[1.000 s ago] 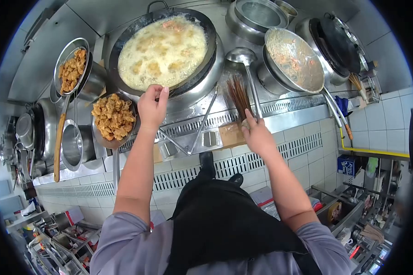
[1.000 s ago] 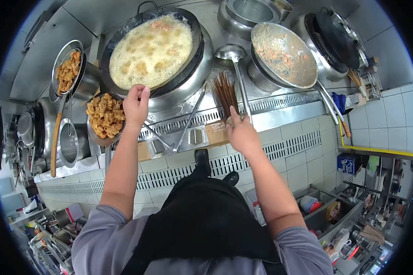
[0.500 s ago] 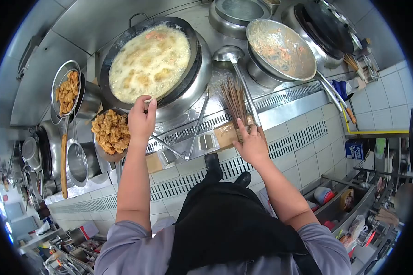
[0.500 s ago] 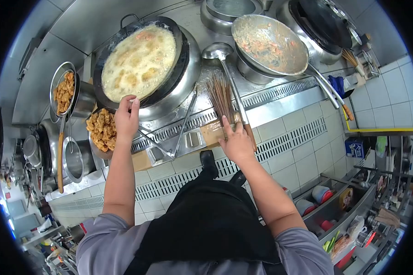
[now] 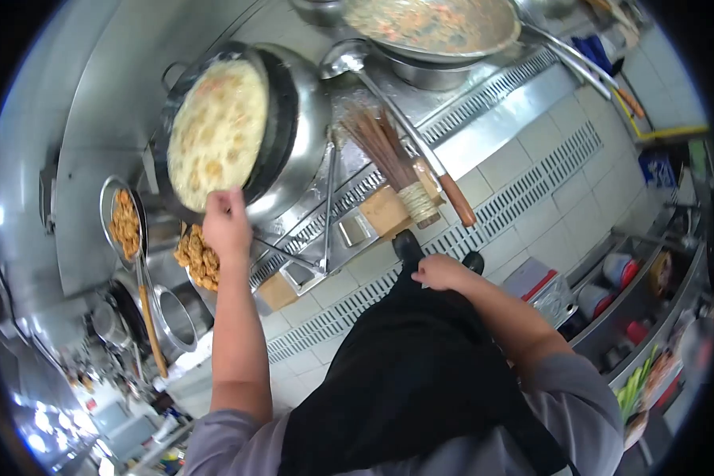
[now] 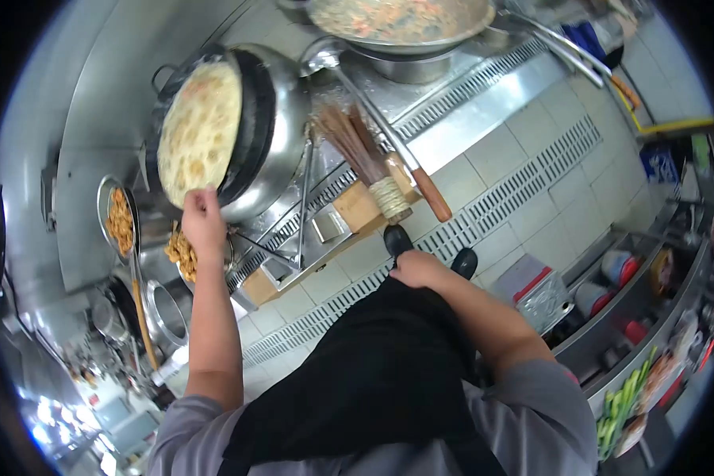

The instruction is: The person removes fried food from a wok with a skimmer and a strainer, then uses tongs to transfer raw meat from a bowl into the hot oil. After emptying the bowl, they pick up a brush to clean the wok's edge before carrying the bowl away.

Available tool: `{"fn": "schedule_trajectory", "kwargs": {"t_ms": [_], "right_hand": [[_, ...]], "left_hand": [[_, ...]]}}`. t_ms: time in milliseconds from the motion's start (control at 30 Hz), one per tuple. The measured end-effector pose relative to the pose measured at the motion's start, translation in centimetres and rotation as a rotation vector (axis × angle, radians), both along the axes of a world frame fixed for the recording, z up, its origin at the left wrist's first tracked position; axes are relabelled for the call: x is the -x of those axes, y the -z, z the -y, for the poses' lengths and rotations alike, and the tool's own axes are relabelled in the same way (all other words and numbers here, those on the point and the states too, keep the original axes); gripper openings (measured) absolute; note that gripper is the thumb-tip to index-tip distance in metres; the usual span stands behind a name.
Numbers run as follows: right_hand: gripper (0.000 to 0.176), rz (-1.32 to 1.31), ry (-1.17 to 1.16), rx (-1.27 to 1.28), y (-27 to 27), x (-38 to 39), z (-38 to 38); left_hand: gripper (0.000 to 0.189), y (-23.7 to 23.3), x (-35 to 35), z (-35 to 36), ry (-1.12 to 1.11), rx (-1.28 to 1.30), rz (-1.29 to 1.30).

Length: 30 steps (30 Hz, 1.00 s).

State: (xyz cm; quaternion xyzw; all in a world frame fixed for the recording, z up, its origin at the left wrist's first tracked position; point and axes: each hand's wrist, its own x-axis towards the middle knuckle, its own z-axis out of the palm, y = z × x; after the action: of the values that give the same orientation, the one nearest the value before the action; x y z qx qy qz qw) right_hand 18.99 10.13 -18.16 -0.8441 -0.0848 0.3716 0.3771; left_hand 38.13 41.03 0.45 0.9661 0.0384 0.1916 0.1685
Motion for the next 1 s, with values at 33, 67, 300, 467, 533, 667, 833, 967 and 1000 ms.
{"fn": "schedule_trajectory", "kwargs": {"t_ms": [33, 67, 300, 467, 533, 667, 833, 967, 1000], "right_hand": [[0.039, -0.013, 0.047, 0.073, 4.5, 0.2, -1.2], [0.044, -0.143, 0.148, 0.005, 9.1, -0.6, -2.7], [0.033, 0.046, 0.494, -0.086, 21.7, -6.3, -12.6], [0.031, -0.166, 0.577, -0.246, 21.2, -6.2, -13.7], [0.031, -0.245, 0.595, -0.279, 20.6, -5.6, -13.4], [0.029, -0.347, 0.661, -0.337, 20.5, -4.5, -13.2], [0.028, -0.381, 0.772, -0.398, 20.5, -4.9, -13.4], [0.028, -0.455, 0.849, -0.472, 20.1, -4.3, -12.5], [0.028, -0.482, 0.873, -0.496, 19.8, -3.9, -12.1]], "left_hand": [[0.033, 1.1, -0.6, -1.2, 0.047, 0.158, 0.036], [0.032, 1.0, -0.5, -0.9, 0.049, 0.223, 0.02], [0.03, 1.1, -0.6, -1.8, 0.114, 0.291, 0.022], [0.028, 0.3, -0.1, -0.7, 0.066, 0.385, -0.016], [0.027, 0.4, -0.2, -0.8, 0.082, 0.391, 0.02], [0.026, 0.6, -0.4, -0.3, 0.072, 0.407, 0.028], [0.022, 0.5, -0.3, -0.2, 0.111, 0.407, 0.028], [0.019, 0.2, -0.1, -0.2, 0.118, 0.43, -0.004], [0.017, -0.1, 0.0, -0.4, 0.104, 0.408, -0.06]]}}
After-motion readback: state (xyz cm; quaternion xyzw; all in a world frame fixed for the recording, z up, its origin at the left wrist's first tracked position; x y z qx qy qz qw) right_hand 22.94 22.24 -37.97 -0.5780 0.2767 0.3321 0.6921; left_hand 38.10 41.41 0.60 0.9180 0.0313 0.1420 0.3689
